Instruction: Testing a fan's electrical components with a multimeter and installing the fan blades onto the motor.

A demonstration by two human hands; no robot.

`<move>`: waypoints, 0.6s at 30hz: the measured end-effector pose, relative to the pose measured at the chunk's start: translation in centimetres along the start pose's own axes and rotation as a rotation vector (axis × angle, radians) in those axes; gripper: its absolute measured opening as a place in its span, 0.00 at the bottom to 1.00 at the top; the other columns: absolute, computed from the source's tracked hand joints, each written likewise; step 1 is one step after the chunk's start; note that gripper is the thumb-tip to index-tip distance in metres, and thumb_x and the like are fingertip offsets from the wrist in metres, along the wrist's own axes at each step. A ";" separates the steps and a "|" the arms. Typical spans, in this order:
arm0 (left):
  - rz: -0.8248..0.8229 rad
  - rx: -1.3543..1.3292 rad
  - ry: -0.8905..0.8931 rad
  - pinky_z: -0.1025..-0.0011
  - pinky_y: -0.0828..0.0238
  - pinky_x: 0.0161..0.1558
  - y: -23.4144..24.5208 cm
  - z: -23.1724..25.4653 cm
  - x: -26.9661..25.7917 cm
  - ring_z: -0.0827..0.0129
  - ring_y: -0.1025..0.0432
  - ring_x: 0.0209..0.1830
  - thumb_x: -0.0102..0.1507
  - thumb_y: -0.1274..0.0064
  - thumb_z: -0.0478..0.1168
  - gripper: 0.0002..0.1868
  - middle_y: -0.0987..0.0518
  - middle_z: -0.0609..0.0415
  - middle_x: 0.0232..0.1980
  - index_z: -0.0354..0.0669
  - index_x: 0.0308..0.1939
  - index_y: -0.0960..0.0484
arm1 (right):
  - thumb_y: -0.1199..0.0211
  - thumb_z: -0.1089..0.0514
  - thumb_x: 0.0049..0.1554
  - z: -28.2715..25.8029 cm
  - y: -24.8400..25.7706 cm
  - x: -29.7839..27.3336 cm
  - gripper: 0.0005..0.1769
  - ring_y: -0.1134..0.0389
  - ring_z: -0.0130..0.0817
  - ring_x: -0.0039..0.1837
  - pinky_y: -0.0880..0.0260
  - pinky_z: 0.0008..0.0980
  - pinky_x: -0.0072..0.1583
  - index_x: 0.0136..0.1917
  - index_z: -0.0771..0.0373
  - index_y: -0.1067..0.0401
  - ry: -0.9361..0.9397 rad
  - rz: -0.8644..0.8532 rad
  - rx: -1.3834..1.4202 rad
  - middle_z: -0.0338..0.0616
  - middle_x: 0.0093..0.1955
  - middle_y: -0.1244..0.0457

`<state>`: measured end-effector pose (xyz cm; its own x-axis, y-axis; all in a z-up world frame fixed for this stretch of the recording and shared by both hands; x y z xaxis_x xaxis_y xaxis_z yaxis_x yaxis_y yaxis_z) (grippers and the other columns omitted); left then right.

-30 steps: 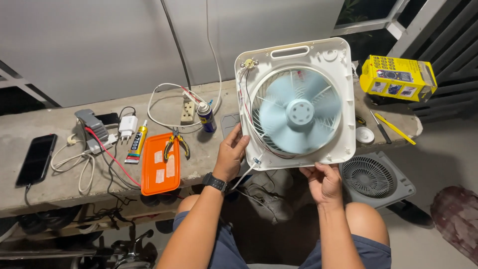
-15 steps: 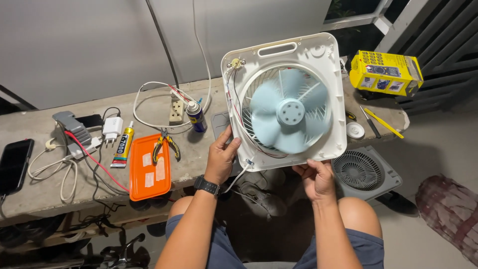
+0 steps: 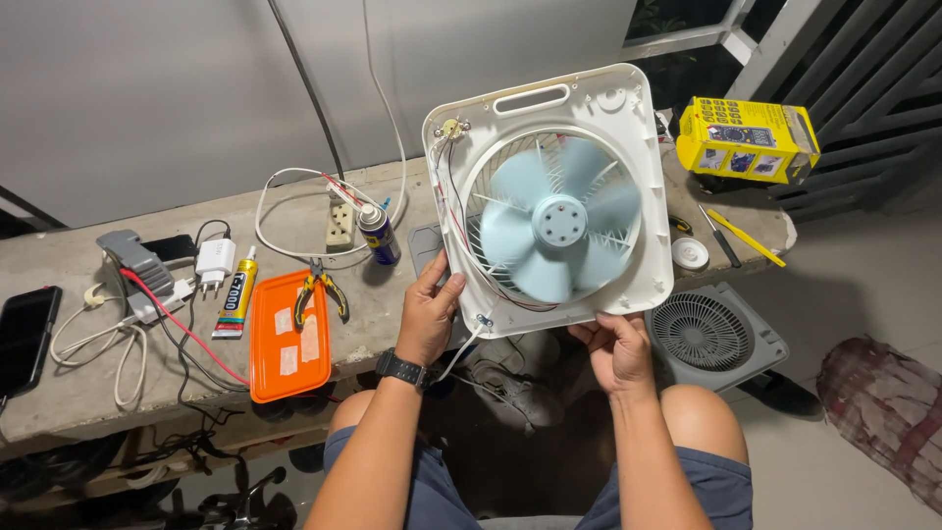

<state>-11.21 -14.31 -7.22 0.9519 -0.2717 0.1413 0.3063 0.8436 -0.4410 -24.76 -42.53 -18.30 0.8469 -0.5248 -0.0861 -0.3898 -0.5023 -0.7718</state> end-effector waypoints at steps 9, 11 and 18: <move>0.010 0.013 0.006 0.71 0.12 0.53 -0.3 0.3 -0.2 0.75 0.21 0.53 0.70 0.38 0.34 0.33 0.21 0.58 0.63 0.42 0.79 0.27 | 0.41 0.71 0.55 -2.5 -5.3 -2.8 0.30 0.20 0.54 0.46 0.14 0.58 0.51 0.68 0.50 0.25 0.008 -0.002 -0.001 0.51 0.50 0.24; 0.014 0.002 0.005 0.72 0.12 0.52 -0.4 0.5 -0.2 0.75 0.21 0.53 0.70 0.38 0.34 0.32 0.22 0.58 0.61 0.42 0.79 0.27 | 0.41 0.71 0.56 -2.7 -5.8 -3.1 0.26 0.20 0.49 0.44 0.13 0.54 0.50 0.66 0.53 0.24 0.005 -0.005 -0.003 0.50 0.45 0.25; 0.006 0.018 0.016 0.72 0.12 0.52 -0.1 0.4 -0.2 0.76 0.21 0.52 0.70 0.38 0.35 0.32 0.21 0.58 0.61 0.43 0.79 0.27 | 0.41 0.71 0.56 -1.1 -2.1 -1.1 0.34 0.20 0.54 0.47 0.15 0.59 0.52 0.71 0.45 0.26 -0.005 -0.002 -0.017 0.51 0.56 0.25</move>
<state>-11.39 -14.22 -6.86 0.9536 -0.2741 0.1246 0.3009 0.8535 -0.4254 -25.25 -41.63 -15.92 0.8497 -0.5199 -0.0877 -0.3939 -0.5154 -0.7610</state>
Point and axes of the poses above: each hand's wrist, its own x-axis towards the middle knuckle, its own y-axis out of the back of the hand, z = x × y, the point moved 3 cm from there along x, towards the middle knuckle
